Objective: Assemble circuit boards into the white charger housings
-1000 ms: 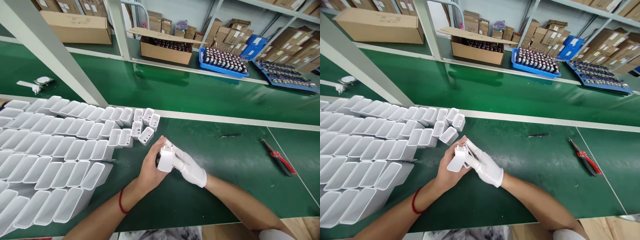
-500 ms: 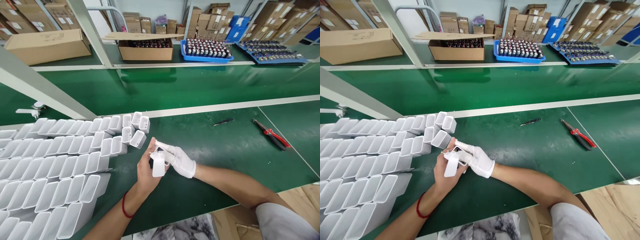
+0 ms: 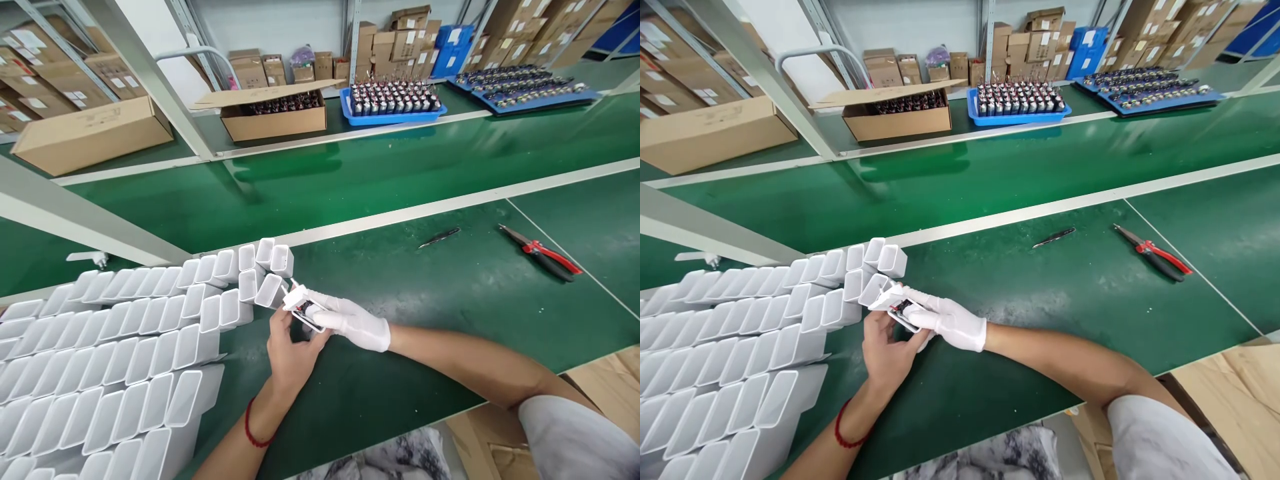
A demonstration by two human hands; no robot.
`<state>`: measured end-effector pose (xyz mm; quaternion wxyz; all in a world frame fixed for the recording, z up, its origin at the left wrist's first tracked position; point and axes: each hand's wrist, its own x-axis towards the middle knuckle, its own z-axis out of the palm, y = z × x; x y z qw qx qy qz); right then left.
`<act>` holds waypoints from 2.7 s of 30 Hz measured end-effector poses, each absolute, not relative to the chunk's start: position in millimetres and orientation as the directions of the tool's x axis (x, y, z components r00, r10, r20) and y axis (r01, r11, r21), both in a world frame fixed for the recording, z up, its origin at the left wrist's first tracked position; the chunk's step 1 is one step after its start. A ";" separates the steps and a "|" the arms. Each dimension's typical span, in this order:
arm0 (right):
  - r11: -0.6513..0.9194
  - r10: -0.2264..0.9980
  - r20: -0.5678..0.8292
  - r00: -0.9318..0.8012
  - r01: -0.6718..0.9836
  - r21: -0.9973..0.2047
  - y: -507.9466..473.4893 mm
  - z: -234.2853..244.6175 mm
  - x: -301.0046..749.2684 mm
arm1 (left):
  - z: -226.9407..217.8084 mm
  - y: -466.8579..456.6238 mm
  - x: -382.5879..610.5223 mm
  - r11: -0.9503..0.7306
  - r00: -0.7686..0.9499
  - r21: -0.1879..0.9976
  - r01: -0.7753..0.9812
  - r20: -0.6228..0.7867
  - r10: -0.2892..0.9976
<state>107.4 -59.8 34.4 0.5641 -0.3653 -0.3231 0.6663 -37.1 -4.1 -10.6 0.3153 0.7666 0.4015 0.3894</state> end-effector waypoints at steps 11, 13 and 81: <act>-0.235 0.970 -0.231 -0.078 -0.556 -0.798 -63.5 21.2 101.3 | 0.8 -1.8 -37.9 -0.591 0.435 0.689 0.420 0.419 0.797; -0.234 0.970 -0.230 -0.079 -0.563 -0.792 -62.3 19.4 104.4 | -1.7 -1.0 -37.5 -0.614 0.414 0.664 0.427 0.460 0.785; -0.574 0.819 -0.568 0.084 0.158 -0.804 -85.3 58.1 151.1 | -6.6 5.7 -28.2 -0.537 0.823 0.839 0.087 0.244 0.514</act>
